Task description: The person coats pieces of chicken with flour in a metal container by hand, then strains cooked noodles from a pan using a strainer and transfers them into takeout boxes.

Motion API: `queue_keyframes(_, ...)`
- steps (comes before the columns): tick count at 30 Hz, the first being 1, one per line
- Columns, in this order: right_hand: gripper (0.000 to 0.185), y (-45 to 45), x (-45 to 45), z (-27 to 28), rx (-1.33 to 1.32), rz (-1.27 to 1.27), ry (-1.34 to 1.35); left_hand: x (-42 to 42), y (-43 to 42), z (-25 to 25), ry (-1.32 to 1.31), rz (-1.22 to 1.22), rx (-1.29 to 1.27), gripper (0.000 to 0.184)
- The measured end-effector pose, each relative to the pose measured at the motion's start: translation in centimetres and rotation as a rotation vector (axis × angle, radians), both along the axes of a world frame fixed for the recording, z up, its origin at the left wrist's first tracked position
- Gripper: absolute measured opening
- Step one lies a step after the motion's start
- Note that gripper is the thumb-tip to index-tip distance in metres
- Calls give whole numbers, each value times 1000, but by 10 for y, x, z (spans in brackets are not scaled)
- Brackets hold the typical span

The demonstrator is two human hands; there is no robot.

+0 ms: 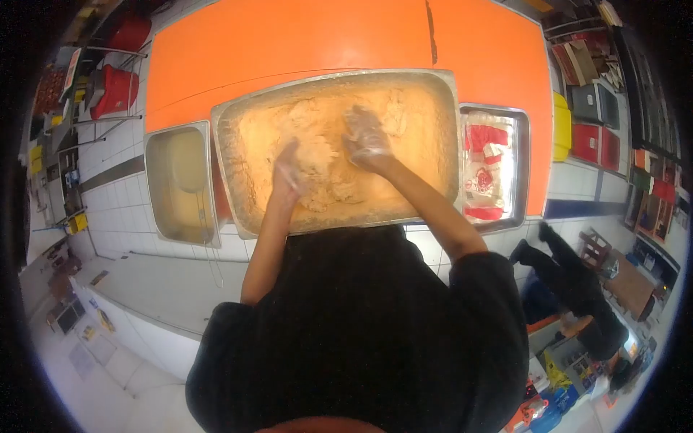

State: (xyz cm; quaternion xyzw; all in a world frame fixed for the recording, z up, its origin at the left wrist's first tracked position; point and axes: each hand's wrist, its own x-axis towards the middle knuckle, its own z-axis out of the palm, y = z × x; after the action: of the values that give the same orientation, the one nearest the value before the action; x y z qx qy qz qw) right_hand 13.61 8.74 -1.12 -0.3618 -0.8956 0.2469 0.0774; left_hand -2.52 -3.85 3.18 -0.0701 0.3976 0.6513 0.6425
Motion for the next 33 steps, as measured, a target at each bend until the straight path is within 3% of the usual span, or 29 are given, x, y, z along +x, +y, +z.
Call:
queue_keyframes(2, 57, 2, -9, -13, 109, 141, -28, -12, -8, 41, -88, 59, -8, 40)
queue_keyframes(4, 60, 1, -32, -30, 126, 201, 74, -24, -16, 46, -28, 91, -28, 41)
queue_keyframes(10, 63, -13, -7, -34, -23, 673, -69, -38, -28, 53, 2, 157, -120, 41)
queue_keyframes(13, 63, -3, 28, 12, -93, 883, -378, -38, -26, 54, -52, 160, -44, 41)
queue_keyframes(16, 63, -4, 37, -37, 35, 824, -7, -33, -24, 54, -57, 148, -50, 41)
queue_keyframes(19, 51, -7, 29, -46, 160, 808, 88, -31, -25, 51, -66, 129, -59, 43)
queue_keyframes(22, 34, 6, 18, -59, 66, 633, 43, -29, -19, 45, -77, 86, -7, 44)
queue_keyframes(25, 36, 9, 4, -58, -51, 318, -35, -23, -14, 42, -100, 45, 11, 42)
queue_keyframes(27, 37, -12, -14, -65, -412, -62, 397, -19, -8, 34, -128, 35, 13, 41)
queue_keyframes(29, 39, -36, -24, -45, -495, -75, 386, -10, -2, 18, -172, 24, 12, 40)
queue_keyframes(31, 42, -52, -32, 8, -268, 153, 103, 4, 8, 10, -167, -27, -53, 42)
queue_keyframes(33, 45, -75, -32, 18, -9, 107, 143, 14, 16, 0, -161, -19, -126, 43)
